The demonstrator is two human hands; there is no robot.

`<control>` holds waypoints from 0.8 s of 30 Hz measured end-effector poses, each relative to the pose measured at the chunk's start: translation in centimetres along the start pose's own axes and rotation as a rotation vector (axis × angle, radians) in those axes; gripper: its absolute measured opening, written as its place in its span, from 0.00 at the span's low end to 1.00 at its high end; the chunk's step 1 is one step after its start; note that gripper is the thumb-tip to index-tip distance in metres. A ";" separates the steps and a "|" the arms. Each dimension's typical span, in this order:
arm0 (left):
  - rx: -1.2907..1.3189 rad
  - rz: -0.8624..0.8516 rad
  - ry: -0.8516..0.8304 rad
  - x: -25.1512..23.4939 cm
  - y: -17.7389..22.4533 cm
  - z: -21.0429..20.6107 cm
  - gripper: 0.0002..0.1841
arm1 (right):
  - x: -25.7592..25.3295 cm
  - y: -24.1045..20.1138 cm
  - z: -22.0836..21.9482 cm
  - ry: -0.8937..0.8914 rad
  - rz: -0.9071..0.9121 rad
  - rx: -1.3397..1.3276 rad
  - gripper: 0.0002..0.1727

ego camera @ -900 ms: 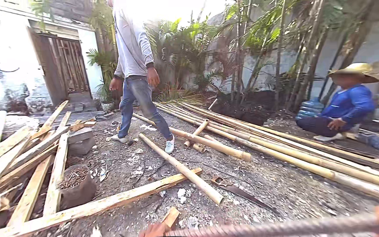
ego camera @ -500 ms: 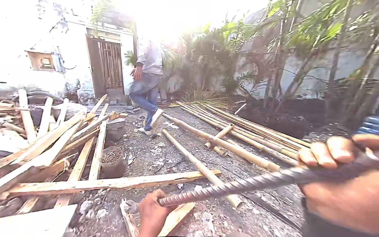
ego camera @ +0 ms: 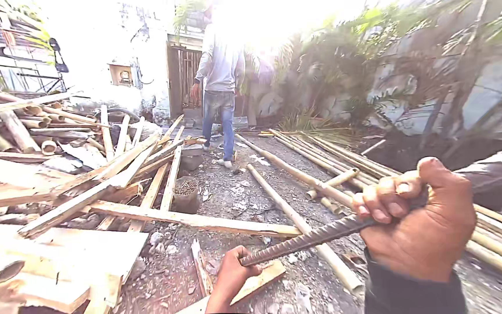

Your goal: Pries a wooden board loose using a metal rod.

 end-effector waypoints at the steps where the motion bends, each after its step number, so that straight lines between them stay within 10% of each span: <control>1: -0.025 -0.026 -0.016 -0.1 -0.6 0.6 0.21 | -0.1 0.4 0.6 0.035 0.015 0.010 0.30; 6: -0.565 0.140 -0.055 0.1 -7.0 5.1 0.51 | -1.9 3.1 3.0 0.048 -0.026 -0.022 0.31; 16: -0.832 0.249 0.383 3.3 -14.9 2.9 0.57 | -3.6 7.9 5.5 0.142 -0.136 -0.051 0.31; 21: -1.079 0.488 -0.192 4.5 -20.2 2.1 0.58 | -4.6 8.6 6.9 0.172 -0.124 0.008 0.31; 24: -1.165 0.489 -0.219 4.5 -23.2 1.5 0.53 | -4.8 9.5 7.5 0.194 -0.116 0.013 0.30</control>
Point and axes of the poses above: each hand's wrist, its own x-axis away from the middle knuckle, its own z-axis out of the back of the hand, y = z × x, the point moved 1 cm from there along -x, towards the middle knuckle, and after that the axes turned 13 degrees about -x, right-handed, at the moved point
